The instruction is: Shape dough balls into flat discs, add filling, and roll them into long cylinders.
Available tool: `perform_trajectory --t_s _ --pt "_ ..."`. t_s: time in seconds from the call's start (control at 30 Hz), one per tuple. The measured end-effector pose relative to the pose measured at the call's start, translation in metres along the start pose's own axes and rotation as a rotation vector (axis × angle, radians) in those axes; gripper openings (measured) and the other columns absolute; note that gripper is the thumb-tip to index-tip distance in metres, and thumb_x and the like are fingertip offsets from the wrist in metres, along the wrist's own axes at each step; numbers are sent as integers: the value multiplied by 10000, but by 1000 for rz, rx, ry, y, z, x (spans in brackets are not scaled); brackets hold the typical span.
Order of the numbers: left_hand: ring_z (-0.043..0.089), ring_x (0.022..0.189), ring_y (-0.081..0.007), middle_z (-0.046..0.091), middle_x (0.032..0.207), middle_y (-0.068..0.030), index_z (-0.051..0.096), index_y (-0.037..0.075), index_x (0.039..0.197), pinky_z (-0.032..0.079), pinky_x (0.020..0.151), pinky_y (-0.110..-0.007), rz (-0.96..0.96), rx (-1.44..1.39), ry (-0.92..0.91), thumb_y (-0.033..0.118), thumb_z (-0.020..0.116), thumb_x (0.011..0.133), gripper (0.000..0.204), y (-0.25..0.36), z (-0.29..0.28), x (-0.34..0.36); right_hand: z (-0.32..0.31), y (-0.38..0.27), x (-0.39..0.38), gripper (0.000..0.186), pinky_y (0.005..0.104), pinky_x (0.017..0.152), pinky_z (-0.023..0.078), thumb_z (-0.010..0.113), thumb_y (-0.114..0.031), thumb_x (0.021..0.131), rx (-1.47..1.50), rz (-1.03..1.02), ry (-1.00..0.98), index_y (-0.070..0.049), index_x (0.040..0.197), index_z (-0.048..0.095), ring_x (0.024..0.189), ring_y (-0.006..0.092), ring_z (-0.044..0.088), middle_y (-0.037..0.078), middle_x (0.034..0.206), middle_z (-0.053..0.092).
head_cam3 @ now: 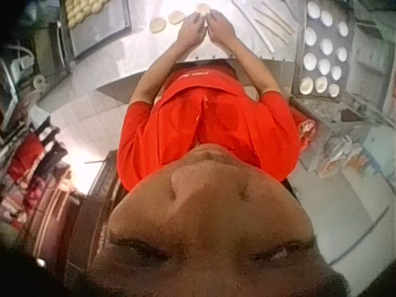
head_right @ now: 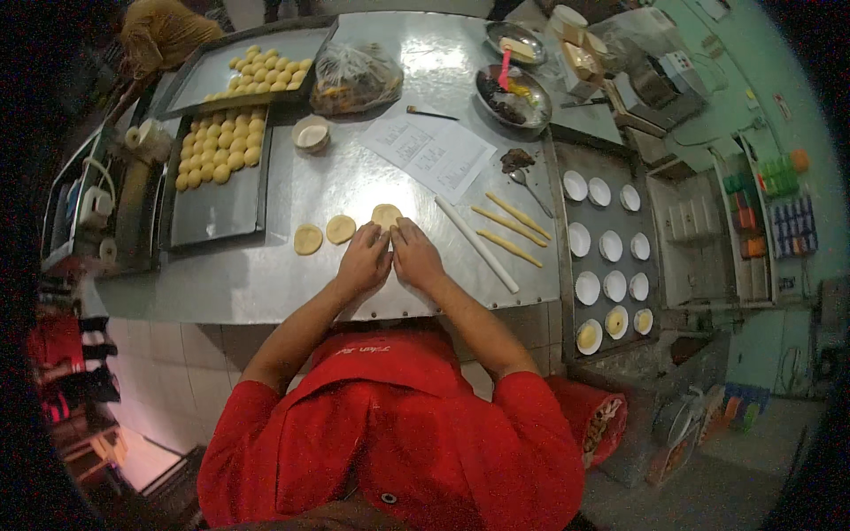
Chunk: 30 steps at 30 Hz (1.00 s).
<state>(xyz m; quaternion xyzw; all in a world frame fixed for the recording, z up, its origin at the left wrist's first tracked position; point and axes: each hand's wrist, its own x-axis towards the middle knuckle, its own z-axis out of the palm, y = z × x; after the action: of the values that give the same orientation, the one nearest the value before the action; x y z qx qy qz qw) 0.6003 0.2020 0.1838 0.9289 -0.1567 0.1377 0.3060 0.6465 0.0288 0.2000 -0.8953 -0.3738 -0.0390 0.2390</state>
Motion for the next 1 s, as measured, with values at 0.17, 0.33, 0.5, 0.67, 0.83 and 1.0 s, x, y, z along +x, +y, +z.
perform_trajectory --t_s 0.17,0.33,0.5,0.67,0.83,1.0 --pt "434 1324 -498 479 1372 -319 513 -137 1304 363 1140 -511 58 -7 -21 78 667 822 550 -6 2 -7 18 -11 -3 544 450 1138 388 589 -105 859 -64 39 25 89 1358 494 1326 419 456 264 1362 498" --pt "428 1355 -474 486 1386 -294 546 -85 1296 383 1136 -505 92 -97 -50 92 691 817 531 -7 -22 -34 19 -32 -15 560 463 1173 336 608 -140 871 21 138 79 94 1366 490 1391 415 398 259 1407 487" --pt "493 1325 -444 554 1346 -241 614 -15 1209 442 1094 -484 139 -160 -56 95 732 799 440 -25 -48 -84 22 -41 -44 545 505 1183 303 606 -178 898 -49 218 76 62 1377 505 1410 428 375 269 1459 453" --pt "521 1295 -427 568 1325 -234 637 -20 1146 460 1069 -475 -99 -159 98 71 736 789 382 -56 -95 -137 24 -46 -60 544 542 1192 264 573 -206 922 -110 247 58 33 1405 501 1433 437 346 268 1504 419" --pt "526 1269 -428 564 1325 -246 644 -31 1161 448 1070 -462 -391 43 299 60 712 818 362 -108 -148 -194 27 -50 -61 557 571 1188 234 574 -206 911 -141 290 71 20 1414 491 1426 450 342 283 1494 415" --pt "530 1262 -422 588 1293 -231 649 -30 1164 449 1057 -472 -529 180 471 61 692 835 344 -137 -176 -226 24 -58 -54 567 591 1169 240 607 -226 887 -217 318 72 4 1395 503 1398 459 344 291 1485 399"
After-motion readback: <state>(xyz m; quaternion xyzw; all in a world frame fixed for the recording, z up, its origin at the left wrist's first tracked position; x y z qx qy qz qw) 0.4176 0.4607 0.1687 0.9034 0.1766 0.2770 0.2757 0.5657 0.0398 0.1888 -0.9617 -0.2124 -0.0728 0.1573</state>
